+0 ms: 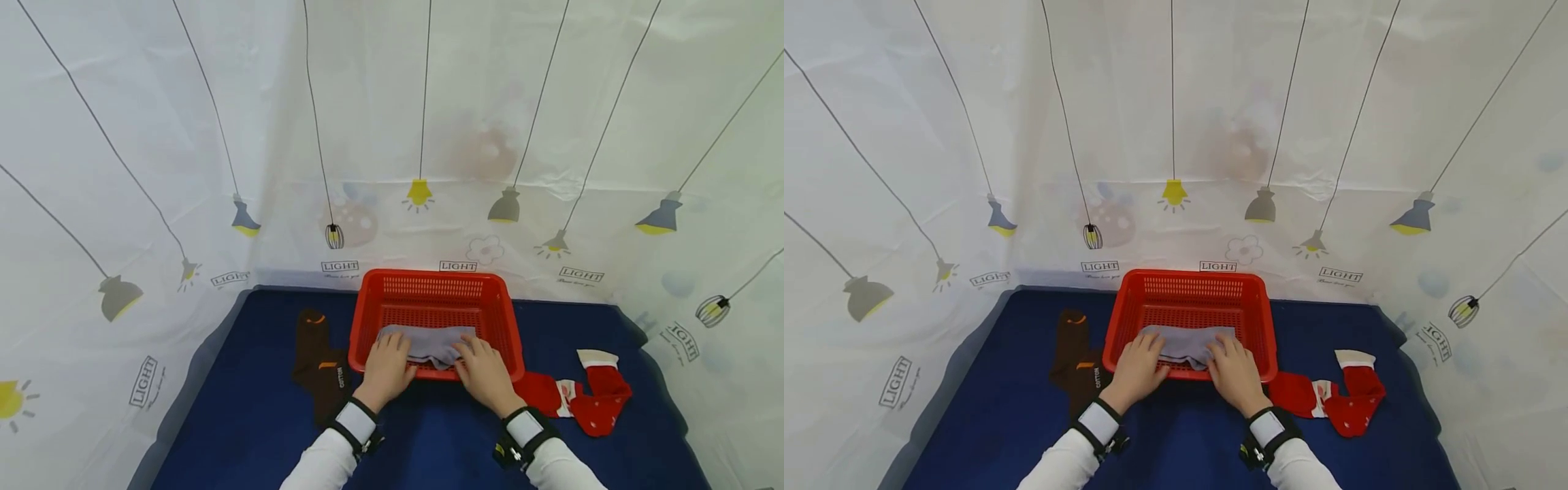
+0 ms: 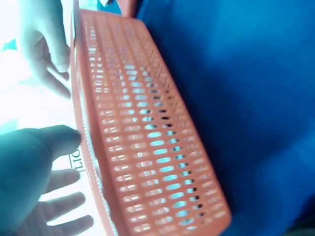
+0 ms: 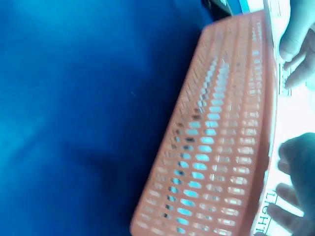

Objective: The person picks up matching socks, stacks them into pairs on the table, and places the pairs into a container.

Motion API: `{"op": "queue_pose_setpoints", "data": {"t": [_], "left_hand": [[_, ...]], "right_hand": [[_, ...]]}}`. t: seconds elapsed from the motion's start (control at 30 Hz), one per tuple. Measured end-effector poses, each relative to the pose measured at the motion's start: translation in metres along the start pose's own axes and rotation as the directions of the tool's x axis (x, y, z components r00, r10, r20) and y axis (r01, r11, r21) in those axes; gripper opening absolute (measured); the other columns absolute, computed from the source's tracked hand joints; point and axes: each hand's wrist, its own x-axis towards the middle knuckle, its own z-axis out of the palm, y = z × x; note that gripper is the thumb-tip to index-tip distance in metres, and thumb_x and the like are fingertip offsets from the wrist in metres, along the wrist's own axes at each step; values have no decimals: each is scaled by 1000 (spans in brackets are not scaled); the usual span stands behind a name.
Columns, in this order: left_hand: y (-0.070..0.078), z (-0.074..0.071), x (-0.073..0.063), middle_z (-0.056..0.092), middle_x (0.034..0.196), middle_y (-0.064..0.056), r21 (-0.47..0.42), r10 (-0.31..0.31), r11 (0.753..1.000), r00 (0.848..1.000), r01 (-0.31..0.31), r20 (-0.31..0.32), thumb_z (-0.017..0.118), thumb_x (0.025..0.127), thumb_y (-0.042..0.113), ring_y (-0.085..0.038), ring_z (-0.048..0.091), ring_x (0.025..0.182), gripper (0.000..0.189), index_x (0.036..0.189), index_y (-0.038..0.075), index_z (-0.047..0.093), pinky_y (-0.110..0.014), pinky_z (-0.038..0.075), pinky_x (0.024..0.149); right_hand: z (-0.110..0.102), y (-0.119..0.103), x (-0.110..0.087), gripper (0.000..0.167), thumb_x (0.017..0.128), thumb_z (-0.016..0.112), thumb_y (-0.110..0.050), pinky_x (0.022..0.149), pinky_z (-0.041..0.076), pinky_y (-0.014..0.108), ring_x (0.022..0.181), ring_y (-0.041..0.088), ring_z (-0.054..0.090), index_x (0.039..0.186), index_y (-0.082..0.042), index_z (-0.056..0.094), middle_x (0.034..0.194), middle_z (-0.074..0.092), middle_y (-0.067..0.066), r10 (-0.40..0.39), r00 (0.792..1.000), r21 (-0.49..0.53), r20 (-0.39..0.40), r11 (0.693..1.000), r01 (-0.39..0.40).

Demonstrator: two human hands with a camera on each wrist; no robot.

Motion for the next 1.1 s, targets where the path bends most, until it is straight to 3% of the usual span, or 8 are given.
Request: {"op": "queue_pose_setpoints", "data": {"t": [0.17,0.37,0.67,0.97,1.1], "left_hand": [[0,5,-31,68,133,-12,-46,14,999,992,-20,-128,84,86,29,-30,65,121,46,125,10,70,-44,55,100],[5,9,-63,69,121,-6,-46,49,997,973,-61,-226,90,77,26,-24,66,112,45,116,12,73,-41,55,96],[10,8,-94,70,121,-4,-69,1,997,985,-13,-172,89,78,25,-23,66,112,41,115,14,73,-41,55,97],[9,18,-114,69,123,-4,-99,-96,991,993,89,-75,87,80,25,-23,64,112,40,116,14,72,-42,54,95],[3,23,-118,69,121,-5,-89,-126,989,987,118,-95,89,78,25,-23,64,110,41,114,13,72,-42,54,93]], "right_hand": [[2,-11,-24,44,82,85,-8,83,58,54,109,39,68,124,-6,71,126,68,19,-65,988,-6,-142,998,65],[5,-22,-56,45,77,89,-9,84,57,49,108,31,68,119,-12,73,120,70,11,-42,987,11,-153,999,44],[10,-38,-95,43,77,91,-12,83,56,44,111,26,67,116,-19,74,121,70,5,57,998,5,-25,998,-57],[11,-48,-102,39,82,87,-15,87,56,46,114,26,67,118,-18,74,124,69,5,150,986,22,71,988,-152],[11,-50,-104,38,83,86,-16,88,56,46,115,25,66,119,-18,73,125,69,4,168,981,23,99,985,-171]]}}
